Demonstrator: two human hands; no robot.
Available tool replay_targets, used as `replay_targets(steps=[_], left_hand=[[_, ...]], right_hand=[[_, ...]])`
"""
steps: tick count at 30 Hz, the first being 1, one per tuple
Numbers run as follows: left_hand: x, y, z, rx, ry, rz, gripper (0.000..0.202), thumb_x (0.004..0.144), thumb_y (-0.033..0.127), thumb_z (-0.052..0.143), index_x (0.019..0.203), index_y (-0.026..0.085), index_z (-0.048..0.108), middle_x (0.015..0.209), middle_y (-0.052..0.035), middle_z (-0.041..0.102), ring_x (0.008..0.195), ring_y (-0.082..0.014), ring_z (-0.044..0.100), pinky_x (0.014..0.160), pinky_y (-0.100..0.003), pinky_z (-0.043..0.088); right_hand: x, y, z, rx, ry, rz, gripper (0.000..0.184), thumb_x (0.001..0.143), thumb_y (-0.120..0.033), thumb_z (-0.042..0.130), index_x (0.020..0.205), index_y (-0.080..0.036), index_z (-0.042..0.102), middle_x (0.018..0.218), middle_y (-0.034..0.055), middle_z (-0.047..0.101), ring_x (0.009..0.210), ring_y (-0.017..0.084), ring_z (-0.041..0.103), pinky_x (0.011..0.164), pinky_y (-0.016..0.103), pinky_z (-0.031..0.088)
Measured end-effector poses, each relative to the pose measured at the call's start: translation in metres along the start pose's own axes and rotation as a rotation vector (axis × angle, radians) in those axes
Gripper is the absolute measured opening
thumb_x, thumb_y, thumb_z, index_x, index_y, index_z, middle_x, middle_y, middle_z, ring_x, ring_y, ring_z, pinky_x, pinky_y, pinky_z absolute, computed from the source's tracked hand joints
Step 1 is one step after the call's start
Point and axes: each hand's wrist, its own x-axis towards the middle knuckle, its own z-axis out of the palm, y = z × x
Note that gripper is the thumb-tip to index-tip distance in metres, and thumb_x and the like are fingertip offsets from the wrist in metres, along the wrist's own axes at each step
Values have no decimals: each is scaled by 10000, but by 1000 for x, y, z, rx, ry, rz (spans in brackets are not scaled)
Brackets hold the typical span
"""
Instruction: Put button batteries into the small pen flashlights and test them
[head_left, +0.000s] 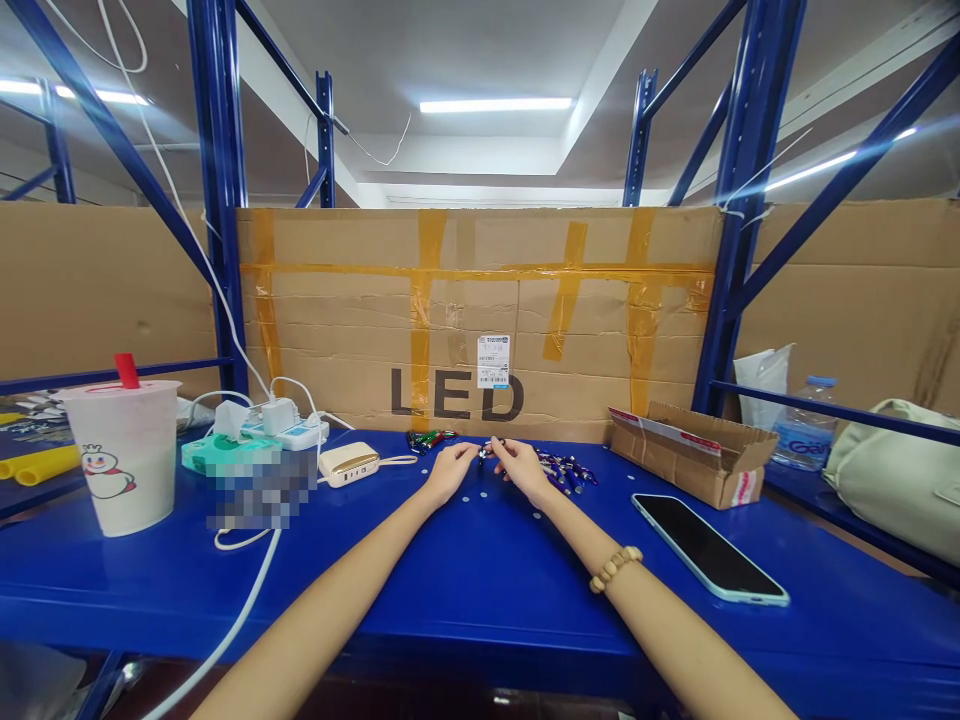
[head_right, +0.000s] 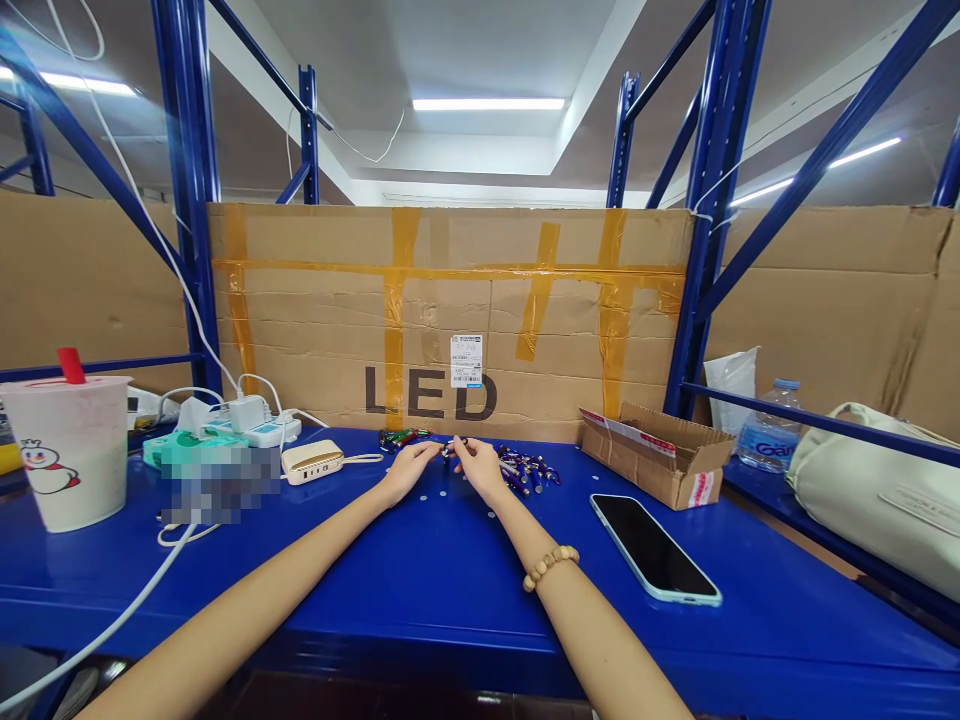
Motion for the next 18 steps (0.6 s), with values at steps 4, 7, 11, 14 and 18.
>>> replay_targets(steps=[4,7,11,14,18], left_hand=[[-1,1,3,65,-25,38,280,771,276,452,941,183,654,1035,-40,646,1007,-180,548,913,-288,385],[-1,0,4,136,-40,59,247,714,185,490,902,178,650,999,-36,643,961,-169,557,864,-265,408],[3,-5,4,132,-9,71,153,674,145,498,768,160,618,837,-17,642,819,-146,567,784,-250,425],[5,-7,3,37,19,40,105,683,165,470,692,159,574,717,4,610,716,-126,551,718,-235,427],[4,-7,1,-54,8,-56,152,707,200,417,692,160,563,605,21,551,587,-107,512,619,-222,417]], right_hand=[[-1,-4,-1,186,-36,102,394,850,-425,364,838,-147,643,857,65,652,486,57,521,377,145,362],[-2,-6,-2,233,-32,145,384,856,-408,362,855,-152,647,854,63,648,484,53,520,369,140,354],[-1,-4,-2,205,-10,111,341,841,-385,393,867,-164,651,828,44,636,486,54,509,365,142,343],[-1,-3,-2,181,-14,74,269,810,-335,452,901,-174,647,825,31,632,491,51,494,370,139,340],[-2,-3,-2,166,-27,52,244,767,-290,515,936,-165,640,811,28,635,491,47,470,371,135,332]])
